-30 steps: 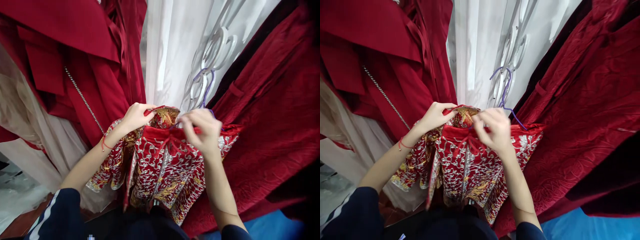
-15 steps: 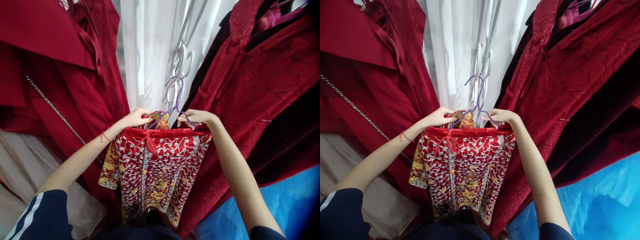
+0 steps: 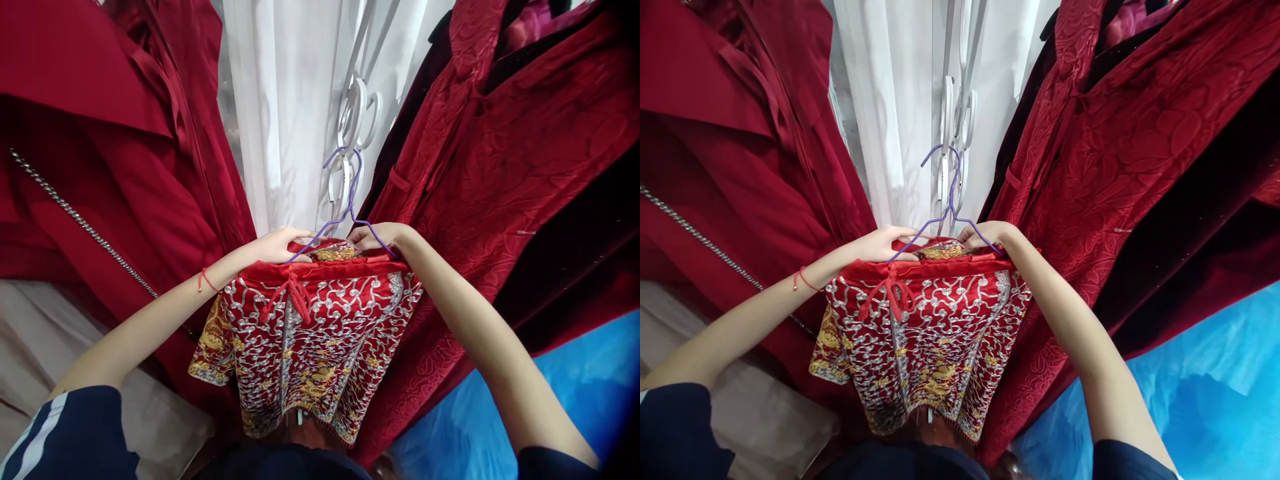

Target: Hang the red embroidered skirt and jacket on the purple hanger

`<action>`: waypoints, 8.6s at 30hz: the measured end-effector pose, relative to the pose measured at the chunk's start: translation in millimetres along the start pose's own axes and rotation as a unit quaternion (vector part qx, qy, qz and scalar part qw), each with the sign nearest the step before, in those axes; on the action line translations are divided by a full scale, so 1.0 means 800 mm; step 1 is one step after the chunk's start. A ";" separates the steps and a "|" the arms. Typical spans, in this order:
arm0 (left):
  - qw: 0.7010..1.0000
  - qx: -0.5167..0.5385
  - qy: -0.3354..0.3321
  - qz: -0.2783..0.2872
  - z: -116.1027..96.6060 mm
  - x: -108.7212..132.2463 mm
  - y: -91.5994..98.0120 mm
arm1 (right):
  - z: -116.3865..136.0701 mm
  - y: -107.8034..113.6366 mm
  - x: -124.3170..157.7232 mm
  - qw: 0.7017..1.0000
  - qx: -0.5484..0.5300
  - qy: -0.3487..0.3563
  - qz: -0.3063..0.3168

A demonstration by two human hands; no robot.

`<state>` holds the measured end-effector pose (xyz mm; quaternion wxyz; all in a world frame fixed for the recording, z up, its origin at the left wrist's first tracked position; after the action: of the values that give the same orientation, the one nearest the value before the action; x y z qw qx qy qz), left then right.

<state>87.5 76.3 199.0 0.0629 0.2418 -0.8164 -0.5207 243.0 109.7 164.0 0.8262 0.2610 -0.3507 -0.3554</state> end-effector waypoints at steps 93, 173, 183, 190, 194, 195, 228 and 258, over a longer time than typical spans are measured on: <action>0.719 -0.122 0.393 -0.560 0.063 0.286 0.057 | -0.010 0.055 0.163 0.819 0.142 0.080 -0.550; 0.830 -0.263 0.373 -0.319 -0.055 0.368 0.035 | 0.009 0.078 0.133 0.779 0.114 0.032 -0.616; 0.796 -0.224 0.320 -0.462 -0.105 0.295 0.070 | -0.022 0.100 0.176 0.697 0.098 -0.007 -0.711; 0.834 -0.214 0.251 -0.443 -0.155 0.248 0.058 | -0.052 0.115 0.198 0.664 0.096 -0.049 -0.740; 0.895 -0.232 0.235 -0.300 -0.156 0.194 -0.028 | -0.052 0.112 0.204 0.659 0.109 -0.050 -0.742; 0.906 -0.248 0.237 -0.248 -0.149 0.178 -0.060 | -0.051 0.110 0.204 0.661 0.114 -0.046 -0.740; 0.831 -0.173 0.389 -0.359 -0.062 0.153 -0.076 | -0.102 0.076 0.170 0.726 -0.241 0.227 -0.602; 0.915 -0.168 0.196 -0.309 -0.094 0.093 -0.003 | -0.069 0.048 0.198 0.727 -0.164 0.277 -0.607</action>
<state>49.4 -20.3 219.6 0.0967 0.5651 -0.5731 -0.5856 380.2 21.0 218.4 0.5244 0.3653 0.1905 -0.7452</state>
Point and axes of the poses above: each hand's wrist, its own x-axis away from the middle knuckle, its own y-axis out of the back of the hand, z = x × y, the point moved 10 cm from there along -x, towards the middle knuckle, and after that the axes turned 10 degrees about z, right-handed, at the moved point
